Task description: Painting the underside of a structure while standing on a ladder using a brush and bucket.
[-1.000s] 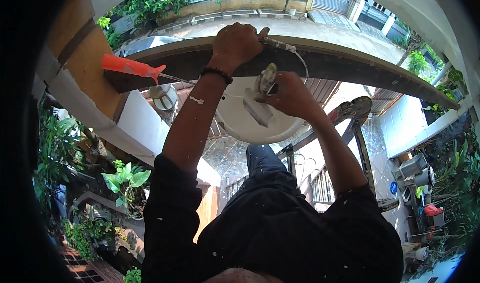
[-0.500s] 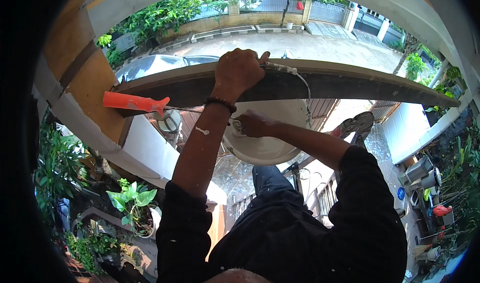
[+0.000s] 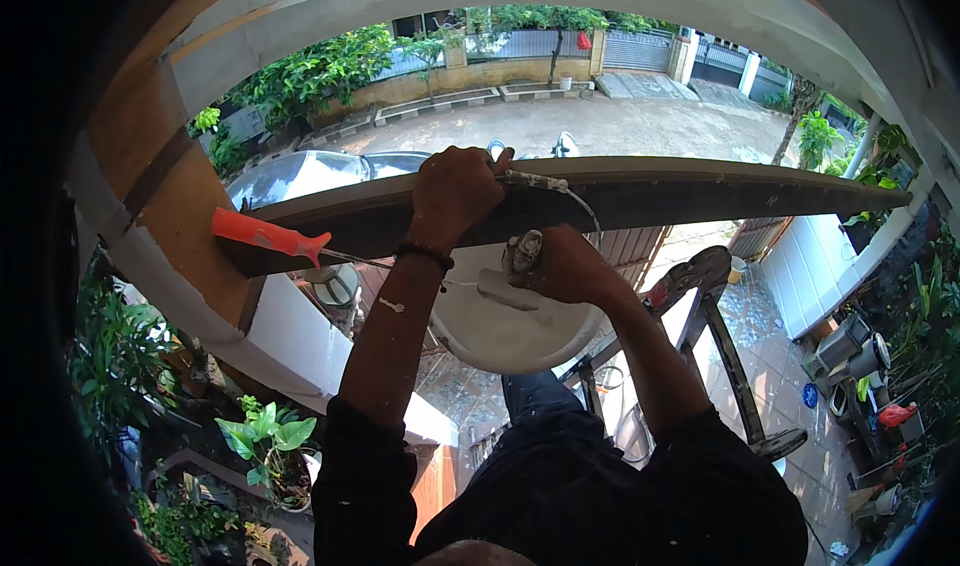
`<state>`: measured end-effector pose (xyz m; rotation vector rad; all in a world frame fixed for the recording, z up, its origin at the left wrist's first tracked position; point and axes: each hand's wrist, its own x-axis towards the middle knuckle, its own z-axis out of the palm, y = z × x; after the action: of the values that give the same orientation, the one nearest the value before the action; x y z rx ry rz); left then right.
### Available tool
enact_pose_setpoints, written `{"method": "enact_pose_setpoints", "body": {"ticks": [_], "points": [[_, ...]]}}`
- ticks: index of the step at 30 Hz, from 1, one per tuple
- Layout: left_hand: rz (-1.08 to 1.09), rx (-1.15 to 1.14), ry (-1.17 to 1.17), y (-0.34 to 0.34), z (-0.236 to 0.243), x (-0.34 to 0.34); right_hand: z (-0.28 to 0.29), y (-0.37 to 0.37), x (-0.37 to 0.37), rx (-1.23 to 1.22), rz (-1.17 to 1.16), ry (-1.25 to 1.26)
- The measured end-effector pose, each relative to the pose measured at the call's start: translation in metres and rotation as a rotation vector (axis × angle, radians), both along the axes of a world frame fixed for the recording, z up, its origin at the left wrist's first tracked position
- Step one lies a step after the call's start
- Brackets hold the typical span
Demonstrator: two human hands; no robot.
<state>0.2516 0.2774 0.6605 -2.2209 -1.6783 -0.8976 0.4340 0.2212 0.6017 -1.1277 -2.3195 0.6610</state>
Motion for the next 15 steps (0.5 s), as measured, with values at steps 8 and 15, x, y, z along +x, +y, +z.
{"method": "enact_pose_setpoints", "body": {"ticks": [8,15], "points": [[0.020,-0.074,0.071,-0.003,0.003,0.005,-0.049,-0.038,0.012,0.163,-0.231,0.205],[0.021,-0.088,0.033,-0.006,0.006,0.007,-0.040,-0.043,0.047,-0.108,-0.391,0.478]]}}
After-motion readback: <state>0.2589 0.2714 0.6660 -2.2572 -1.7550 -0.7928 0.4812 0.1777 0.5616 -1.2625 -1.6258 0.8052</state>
